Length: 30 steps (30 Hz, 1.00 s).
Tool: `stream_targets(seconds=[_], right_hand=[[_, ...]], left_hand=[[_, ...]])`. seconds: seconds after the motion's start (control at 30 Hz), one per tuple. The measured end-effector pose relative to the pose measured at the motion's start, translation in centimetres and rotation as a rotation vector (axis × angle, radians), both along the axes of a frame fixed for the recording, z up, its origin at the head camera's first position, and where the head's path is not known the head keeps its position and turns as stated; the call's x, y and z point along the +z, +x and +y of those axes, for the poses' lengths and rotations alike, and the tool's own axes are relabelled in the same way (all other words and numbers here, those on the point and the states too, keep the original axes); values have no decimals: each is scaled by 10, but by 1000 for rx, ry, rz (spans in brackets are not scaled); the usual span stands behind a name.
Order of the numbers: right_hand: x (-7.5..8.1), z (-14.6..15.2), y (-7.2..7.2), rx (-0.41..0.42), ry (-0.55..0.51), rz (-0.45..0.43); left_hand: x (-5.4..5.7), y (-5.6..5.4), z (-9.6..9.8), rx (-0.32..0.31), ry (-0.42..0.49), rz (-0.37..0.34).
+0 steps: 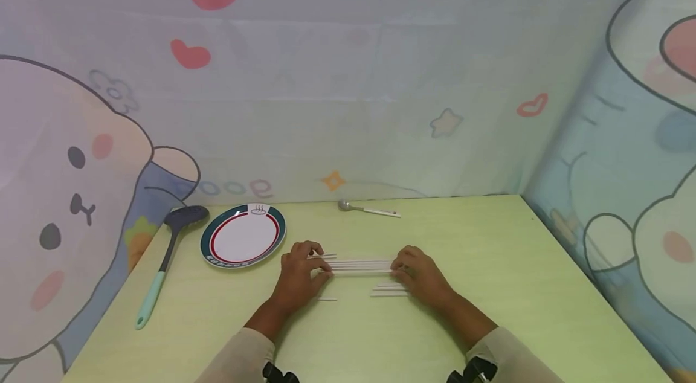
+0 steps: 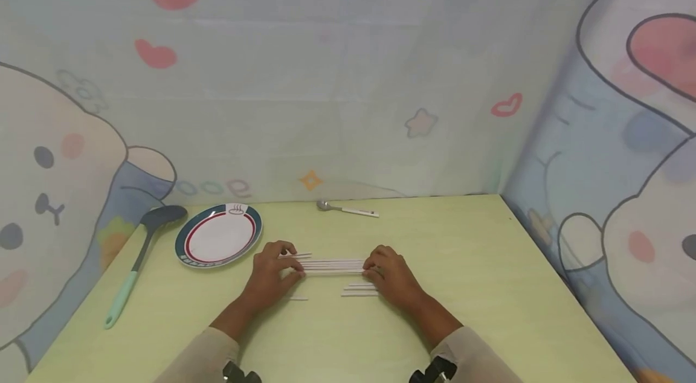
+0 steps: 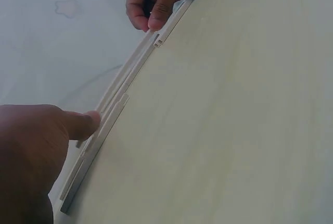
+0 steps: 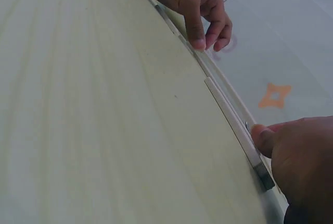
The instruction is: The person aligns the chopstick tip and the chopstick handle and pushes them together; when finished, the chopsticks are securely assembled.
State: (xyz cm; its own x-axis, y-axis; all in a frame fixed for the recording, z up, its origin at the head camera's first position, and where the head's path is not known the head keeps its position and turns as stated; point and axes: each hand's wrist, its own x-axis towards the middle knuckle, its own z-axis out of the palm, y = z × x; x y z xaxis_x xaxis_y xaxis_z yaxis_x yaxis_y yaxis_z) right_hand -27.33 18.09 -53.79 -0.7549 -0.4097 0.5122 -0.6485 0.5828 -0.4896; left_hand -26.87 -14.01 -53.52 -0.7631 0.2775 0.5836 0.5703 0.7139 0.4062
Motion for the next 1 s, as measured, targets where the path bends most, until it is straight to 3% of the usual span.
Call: stream_targets(seconds=[0.17, 0.43, 0.8, 1.0], right_hand=[[-2, 2, 1, -68, 22, -9], [-7, 2, -4, -83, -20, -12], [-7, 3, -4, -114, -48, 1], [-4, 1, -3, -145, -59, -61]], left_hand=[[2, -1, 5, 15, 26, -108], [4, -1, 4, 94, 15, -173], [6, -1, 9, 154, 1, -148], [10, -2, 16, 156, 13, -115]])
